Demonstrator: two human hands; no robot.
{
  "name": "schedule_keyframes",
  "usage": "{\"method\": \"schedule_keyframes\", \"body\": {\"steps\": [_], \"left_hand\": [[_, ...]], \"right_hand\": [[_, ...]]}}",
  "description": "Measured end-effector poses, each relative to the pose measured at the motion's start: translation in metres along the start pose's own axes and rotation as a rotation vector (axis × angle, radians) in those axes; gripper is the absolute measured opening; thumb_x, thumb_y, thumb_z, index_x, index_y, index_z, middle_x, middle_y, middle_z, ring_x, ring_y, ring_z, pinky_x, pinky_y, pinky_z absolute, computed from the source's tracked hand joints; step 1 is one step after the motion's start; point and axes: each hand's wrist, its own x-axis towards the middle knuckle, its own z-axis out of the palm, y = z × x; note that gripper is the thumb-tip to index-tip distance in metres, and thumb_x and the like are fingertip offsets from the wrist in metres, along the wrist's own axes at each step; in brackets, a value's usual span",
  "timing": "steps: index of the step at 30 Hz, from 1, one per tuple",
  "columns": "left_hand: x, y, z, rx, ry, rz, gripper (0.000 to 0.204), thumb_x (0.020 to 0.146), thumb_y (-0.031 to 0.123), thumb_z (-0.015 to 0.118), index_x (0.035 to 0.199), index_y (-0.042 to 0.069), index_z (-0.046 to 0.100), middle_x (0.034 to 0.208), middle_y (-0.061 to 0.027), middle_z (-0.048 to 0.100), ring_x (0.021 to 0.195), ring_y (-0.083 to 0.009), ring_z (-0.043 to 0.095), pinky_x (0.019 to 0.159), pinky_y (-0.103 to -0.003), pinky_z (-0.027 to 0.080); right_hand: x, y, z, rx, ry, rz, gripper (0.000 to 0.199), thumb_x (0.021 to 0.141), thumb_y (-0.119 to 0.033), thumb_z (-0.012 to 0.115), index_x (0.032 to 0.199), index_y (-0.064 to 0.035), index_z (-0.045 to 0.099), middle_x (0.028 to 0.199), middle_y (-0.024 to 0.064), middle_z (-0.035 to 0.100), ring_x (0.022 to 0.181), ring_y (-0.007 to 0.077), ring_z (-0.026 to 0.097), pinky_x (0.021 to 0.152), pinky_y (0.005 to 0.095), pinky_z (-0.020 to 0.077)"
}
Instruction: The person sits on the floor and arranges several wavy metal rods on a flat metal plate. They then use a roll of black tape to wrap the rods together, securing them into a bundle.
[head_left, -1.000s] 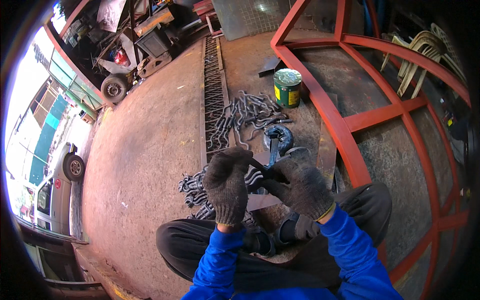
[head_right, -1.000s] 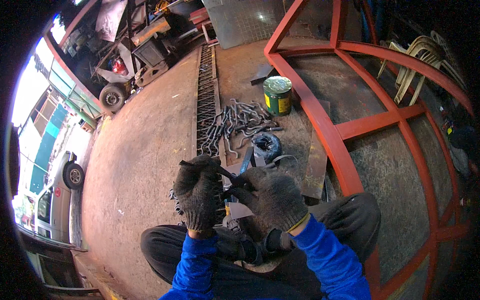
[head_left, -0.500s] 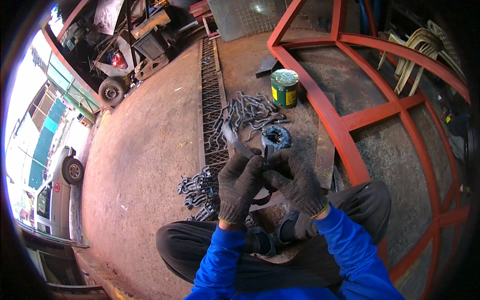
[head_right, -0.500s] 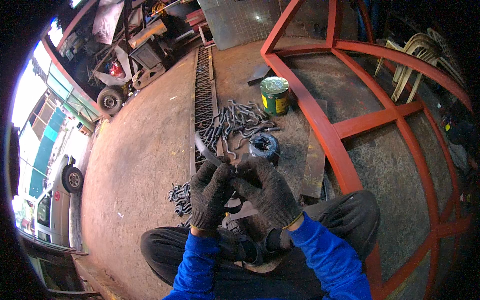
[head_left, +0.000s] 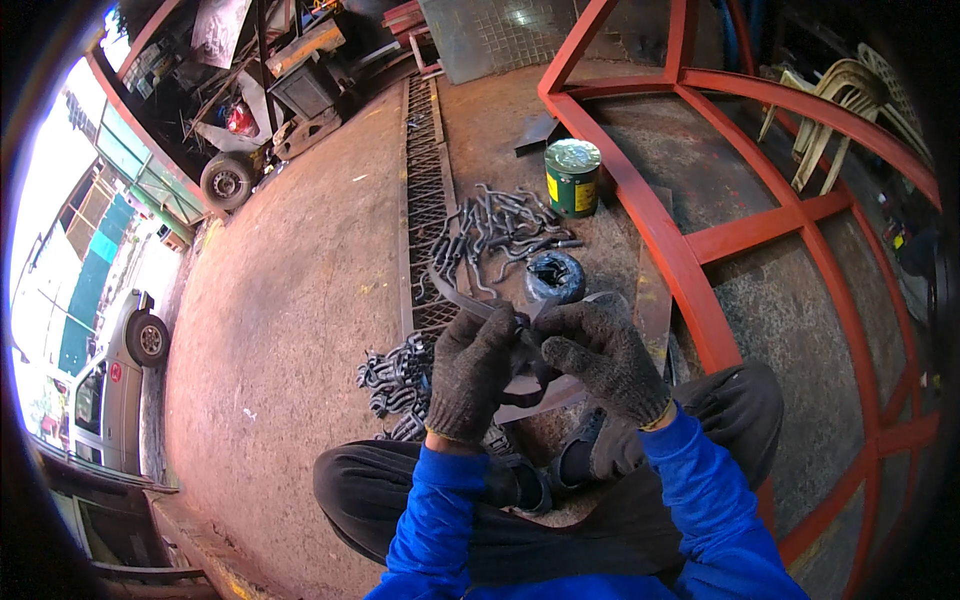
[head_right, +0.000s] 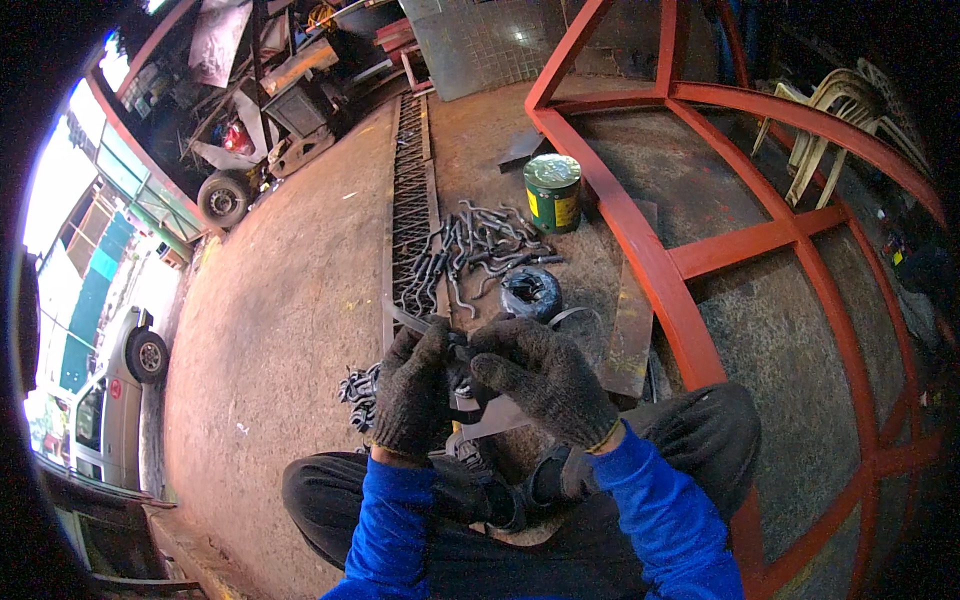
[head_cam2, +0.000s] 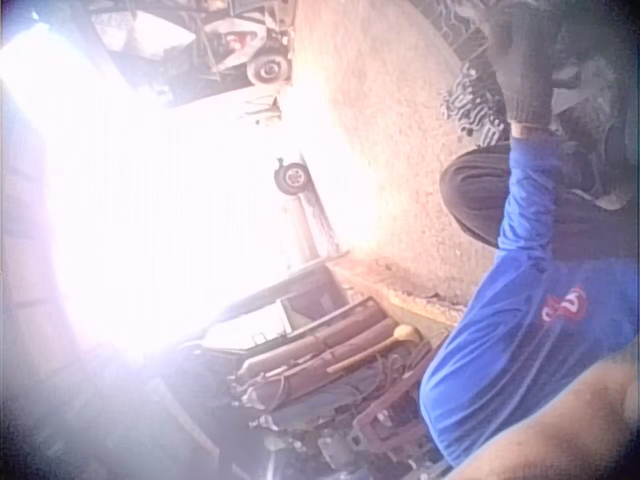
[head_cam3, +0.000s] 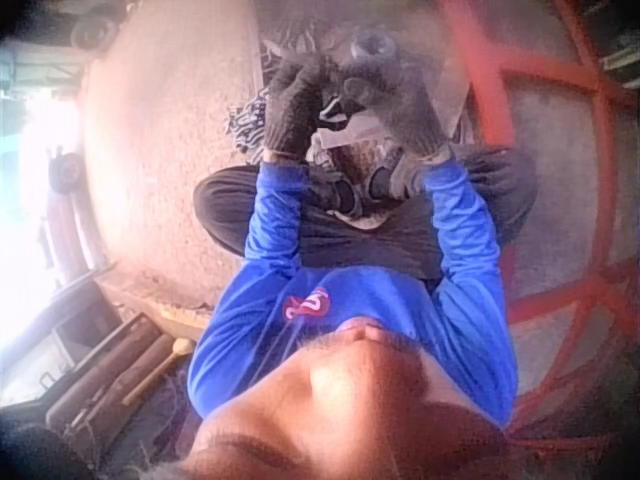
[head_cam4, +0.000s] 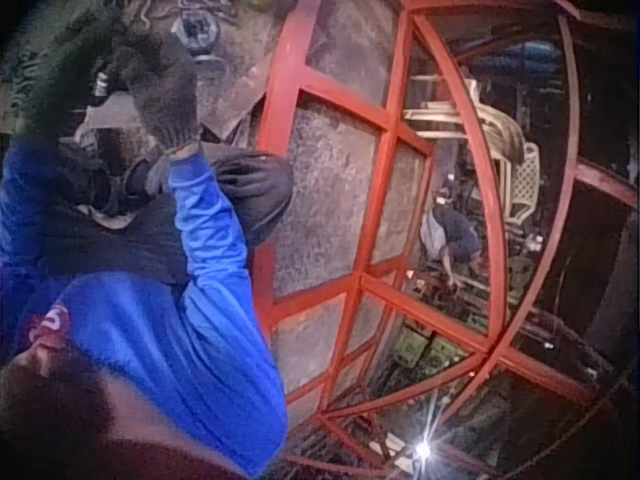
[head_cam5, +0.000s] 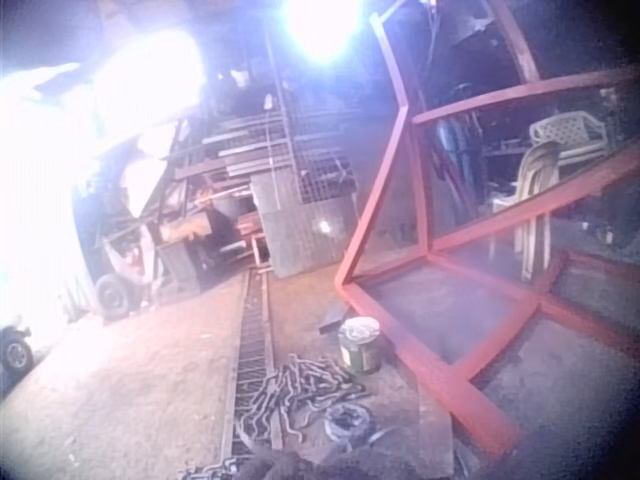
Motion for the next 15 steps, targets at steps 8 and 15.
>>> {"method": "schedule_keyframes", "body": {"steps": [8,15], "left_hand": [[-0.002,-0.002,-0.003,0.072,-0.028,0.013,0.021,0.092,0.015,0.068,0.108,0.001,0.066,0.093,-0.0072,0.069,0.081,-0.0149,0.066,0.071,-0.026,0.054],[-0.009,0.001,0.006,0.196,-0.071,-0.088,0.023,0.092,0.015,0.066,0.108,-0.002,0.066,0.094,-0.0082,0.069,0.083,-0.0166,0.066,0.073,-0.028,0.054]], "right_hand": [[0.000,0.005,-0.005,-0.213,-0.008,-0.030,0.021,0.090,-0.017,0.071,0.105,-0.0024,0.067,0.091,0.0049,0.069,0.080,0.0099,0.063,0.072,0.0271,0.0528],[-0.001,0.004,-0.006,-0.448,0.074,-0.191,0.023,0.089,-0.018,0.072,0.105,-0.0029,0.066,0.089,0.0055,0.069,0.082,0.0111,0.065,0.073,0.0275,0.0537]]}}
